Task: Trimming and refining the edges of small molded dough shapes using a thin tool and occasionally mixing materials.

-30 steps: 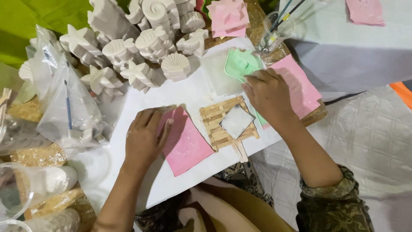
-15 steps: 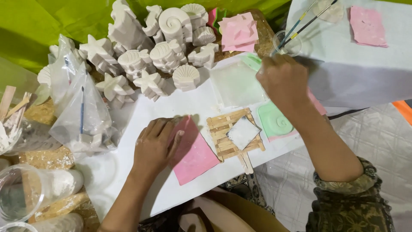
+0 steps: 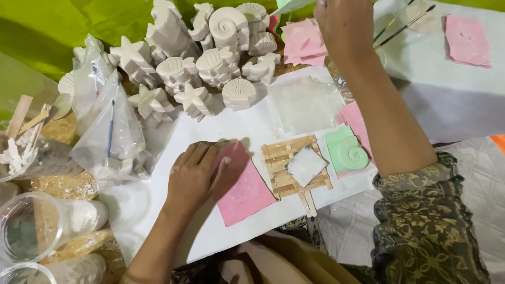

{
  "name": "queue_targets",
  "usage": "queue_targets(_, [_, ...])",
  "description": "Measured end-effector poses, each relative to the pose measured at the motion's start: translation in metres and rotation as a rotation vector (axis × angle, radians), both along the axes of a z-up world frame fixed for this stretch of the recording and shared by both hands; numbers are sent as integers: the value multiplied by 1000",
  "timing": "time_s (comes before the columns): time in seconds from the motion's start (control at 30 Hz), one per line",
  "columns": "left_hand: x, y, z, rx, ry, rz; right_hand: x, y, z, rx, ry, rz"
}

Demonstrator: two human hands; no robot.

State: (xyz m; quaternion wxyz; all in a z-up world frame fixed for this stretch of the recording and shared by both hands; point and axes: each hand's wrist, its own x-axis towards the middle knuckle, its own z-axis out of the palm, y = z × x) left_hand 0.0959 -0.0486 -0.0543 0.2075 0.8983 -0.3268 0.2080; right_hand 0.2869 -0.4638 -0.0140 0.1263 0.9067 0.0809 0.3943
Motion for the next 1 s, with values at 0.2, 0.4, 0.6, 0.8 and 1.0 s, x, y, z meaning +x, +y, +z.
queue_targets(0.2, [3, 0, -1, 7, -84, 0, -10, 29, -23, -99, -85, -3])
queue_targets(0.4, [4, 1, -1, 31, -113, -10, -25, 26, -35, -173, -65, -36])
queue_targets(0.6, [4, 3, -10, -17, -59, 46, -42, 37, -17, -238, -52, -46])
queue_targets(0.8, [5, 6, -20, 2, -22, 98, -67, 57, 14, 29, -81, 241])
queue_targets(1.0, [-2, -2, -1, 57, -33, 75, -106, 54, 10, 190, 70, 210])
